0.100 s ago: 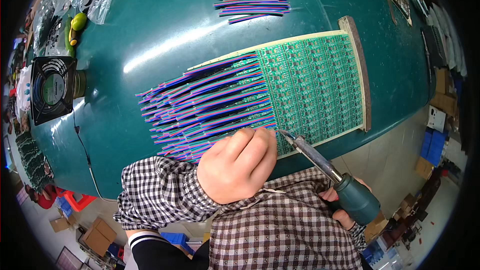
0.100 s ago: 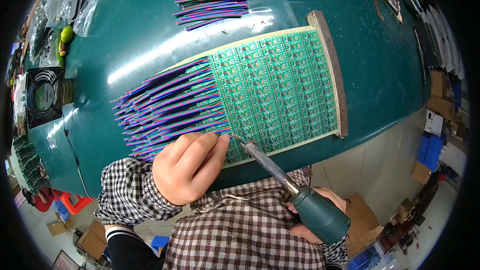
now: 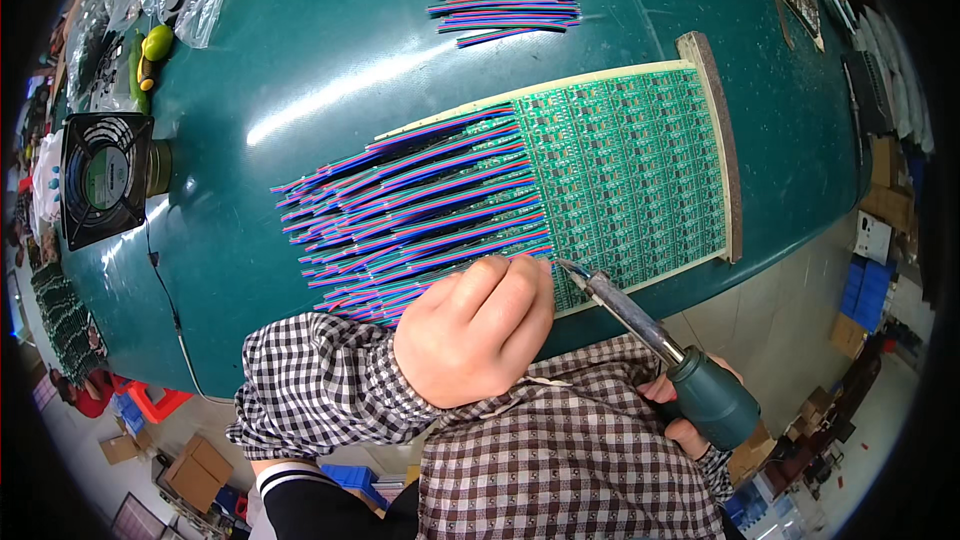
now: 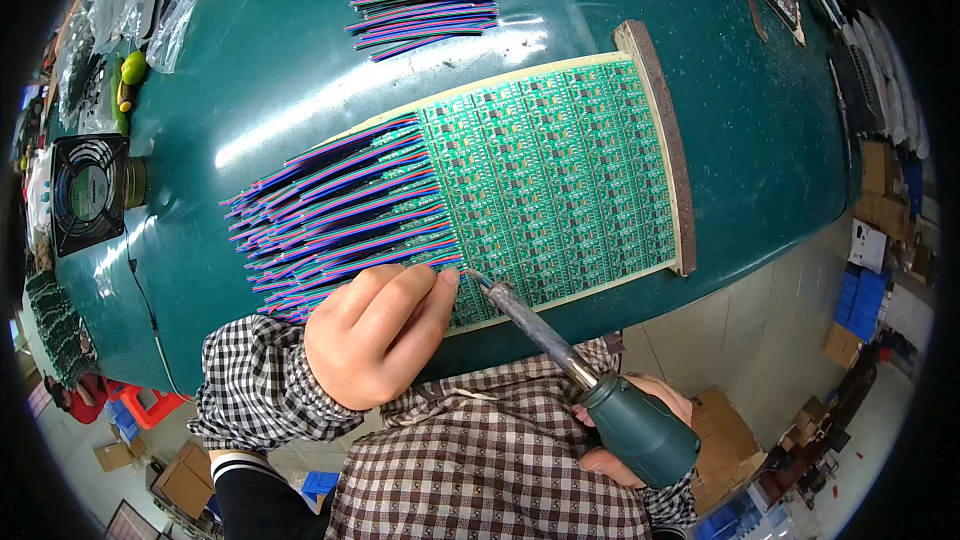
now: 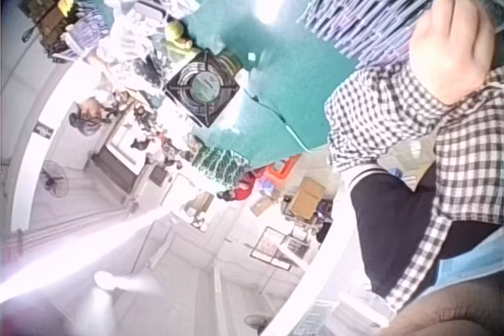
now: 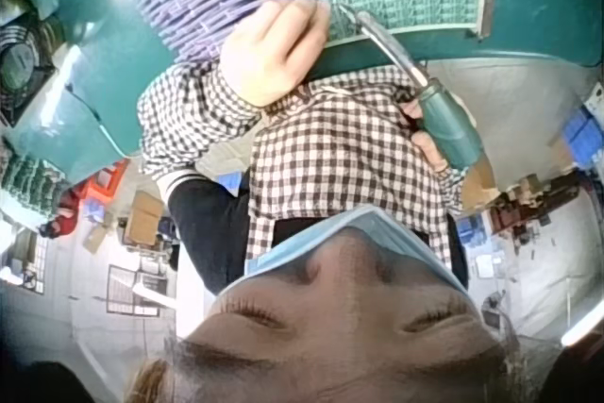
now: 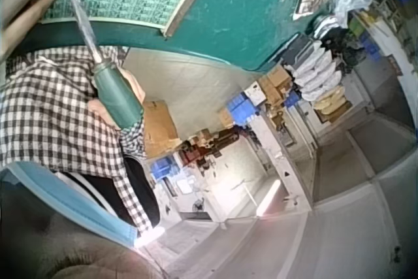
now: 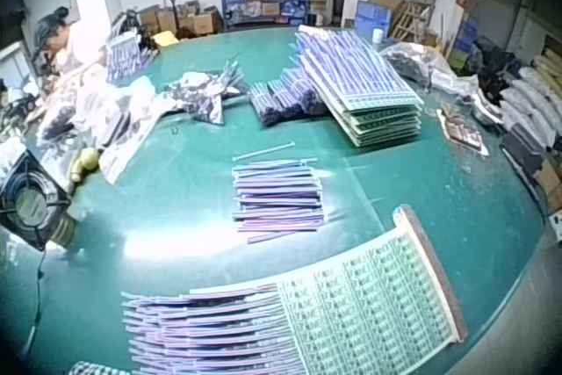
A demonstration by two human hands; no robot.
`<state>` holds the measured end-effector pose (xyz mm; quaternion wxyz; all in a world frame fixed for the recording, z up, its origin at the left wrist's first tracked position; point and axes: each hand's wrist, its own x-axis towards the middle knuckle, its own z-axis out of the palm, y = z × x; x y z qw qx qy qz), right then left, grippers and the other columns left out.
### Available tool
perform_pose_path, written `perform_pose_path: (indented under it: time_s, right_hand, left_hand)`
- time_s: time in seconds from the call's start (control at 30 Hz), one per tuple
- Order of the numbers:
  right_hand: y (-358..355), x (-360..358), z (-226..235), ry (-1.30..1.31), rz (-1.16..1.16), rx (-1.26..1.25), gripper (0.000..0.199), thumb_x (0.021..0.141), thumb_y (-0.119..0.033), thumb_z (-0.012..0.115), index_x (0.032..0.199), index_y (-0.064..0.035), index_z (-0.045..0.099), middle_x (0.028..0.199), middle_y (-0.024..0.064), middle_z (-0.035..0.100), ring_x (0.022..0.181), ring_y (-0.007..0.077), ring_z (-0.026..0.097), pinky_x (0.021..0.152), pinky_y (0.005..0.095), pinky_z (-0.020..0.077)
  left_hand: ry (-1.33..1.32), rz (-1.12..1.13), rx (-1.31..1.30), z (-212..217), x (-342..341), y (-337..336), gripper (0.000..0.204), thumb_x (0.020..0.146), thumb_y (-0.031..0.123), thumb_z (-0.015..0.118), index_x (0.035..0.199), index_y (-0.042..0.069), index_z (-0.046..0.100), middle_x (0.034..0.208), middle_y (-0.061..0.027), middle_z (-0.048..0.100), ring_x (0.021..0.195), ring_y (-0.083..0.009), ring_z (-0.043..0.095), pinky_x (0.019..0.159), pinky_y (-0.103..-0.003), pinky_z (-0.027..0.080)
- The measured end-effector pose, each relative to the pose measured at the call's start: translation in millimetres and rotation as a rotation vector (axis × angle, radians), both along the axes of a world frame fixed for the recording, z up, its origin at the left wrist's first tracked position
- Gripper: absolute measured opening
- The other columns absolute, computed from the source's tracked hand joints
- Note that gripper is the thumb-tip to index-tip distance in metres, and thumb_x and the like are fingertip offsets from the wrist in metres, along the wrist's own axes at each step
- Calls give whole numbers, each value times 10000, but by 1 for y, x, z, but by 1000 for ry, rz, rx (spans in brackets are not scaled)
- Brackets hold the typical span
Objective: The person picks up ribbon cables, positions them onto a circuit board by hand, and solders them using a soldering iron.
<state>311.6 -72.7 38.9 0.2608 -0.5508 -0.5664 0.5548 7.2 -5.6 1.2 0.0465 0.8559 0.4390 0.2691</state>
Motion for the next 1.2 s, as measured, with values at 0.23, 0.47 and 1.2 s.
perform_pose_path:
  time_s: [0.23,0.47,1.2]
  right_hand:
    - [1,-2,2,10,-17,-32,501,794,-503,887,986,-59,755,931,68,774,796,212,745,733,350,580]
    - [-1,-1,-2,-4,17,-6,492,802,-501,881,988,-62,761,914,62,776,793,210,744,732,350,581]
    - [-14,4,-8,109,-91,-2,702,772,-434,930,1165,64,631,857,72,770,793,204,760,736,332,593]
  left_hand:
    - [-16,3,-29,2,0,0,384,642,52,725,1012,-47,752,980,-107,659,814,-216,664,637,-299,554]
    - [35,3,29,-4,-1,-3,385,662,127,664,1007,-32,726,1016,-103,647,882,-212,643,684,-276,534]
    - [88,64,124,-5,5,-5,260,742,78,713,976,-32,738,984,-94,654,857,-189,669,693,-266,541]
